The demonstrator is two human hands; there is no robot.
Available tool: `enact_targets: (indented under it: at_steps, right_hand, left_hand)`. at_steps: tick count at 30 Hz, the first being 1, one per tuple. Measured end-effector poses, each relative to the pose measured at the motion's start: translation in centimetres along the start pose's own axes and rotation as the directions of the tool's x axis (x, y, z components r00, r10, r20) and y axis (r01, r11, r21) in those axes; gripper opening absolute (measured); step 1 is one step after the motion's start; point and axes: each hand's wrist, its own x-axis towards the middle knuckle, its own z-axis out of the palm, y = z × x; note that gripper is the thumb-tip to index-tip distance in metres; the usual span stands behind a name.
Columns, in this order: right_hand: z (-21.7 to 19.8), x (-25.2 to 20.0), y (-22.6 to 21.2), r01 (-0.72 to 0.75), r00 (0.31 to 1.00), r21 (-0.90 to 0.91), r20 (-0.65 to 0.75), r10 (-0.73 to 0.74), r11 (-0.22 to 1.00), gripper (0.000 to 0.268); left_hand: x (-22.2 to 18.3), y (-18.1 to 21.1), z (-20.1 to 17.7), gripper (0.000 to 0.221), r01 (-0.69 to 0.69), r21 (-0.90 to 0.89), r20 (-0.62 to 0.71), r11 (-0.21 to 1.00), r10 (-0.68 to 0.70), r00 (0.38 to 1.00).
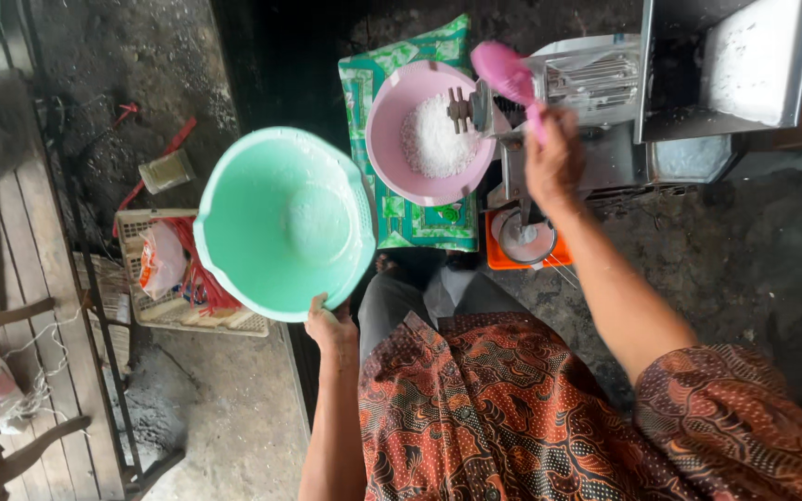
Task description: The person scoops coconut meat from a bowl into a grinding machine, uses a pink spoon to press the meat into the grinder, and pours water into the machine to wash through the processed contents.
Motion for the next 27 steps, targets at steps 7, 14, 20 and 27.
enact_targets:
  at_steps: [7, 14, 20, 27]
  right_hand:
    - [5.3, -6.9, -1.0, -0.292, 0.913, 0.107, 0.328, 0.244, 0.950, 0.022]
    - [3.8, -6.9, 2.7, -0.441, 0.884, 0.040, 0.196, 0.425, 0.897, 0.037]
    - [0.7, -11.4, 1.2, -0.504, 0.859, -0.020, 0.087, 0.504, 0.863, 0.026]
    - [4.5, -22.5, 1.7, -0.174, 0.984, -0.410, -0.039, 0.173, 0.895, 0.025]
  left_hand:
    - [3.5, -0.3, -0.1, 0.084, 0.054, -0.064, 0.068, 0.996, -0.050, 0.996]
    - [4.9, 3.9, 1.6, 0.088, 0.000, 0.057, 0.109, 0.998, -0.006, 0.994]
    - [5.8, 6.3, 2.4, 0.083, -0.044, 0.156, 0.182, 0.987, 0.015, 0.983]
    - [6.9, 6.7, 2.0, 0.057, -0.337, 0.652, 0.380, 0.679, 0.091, 0.920]
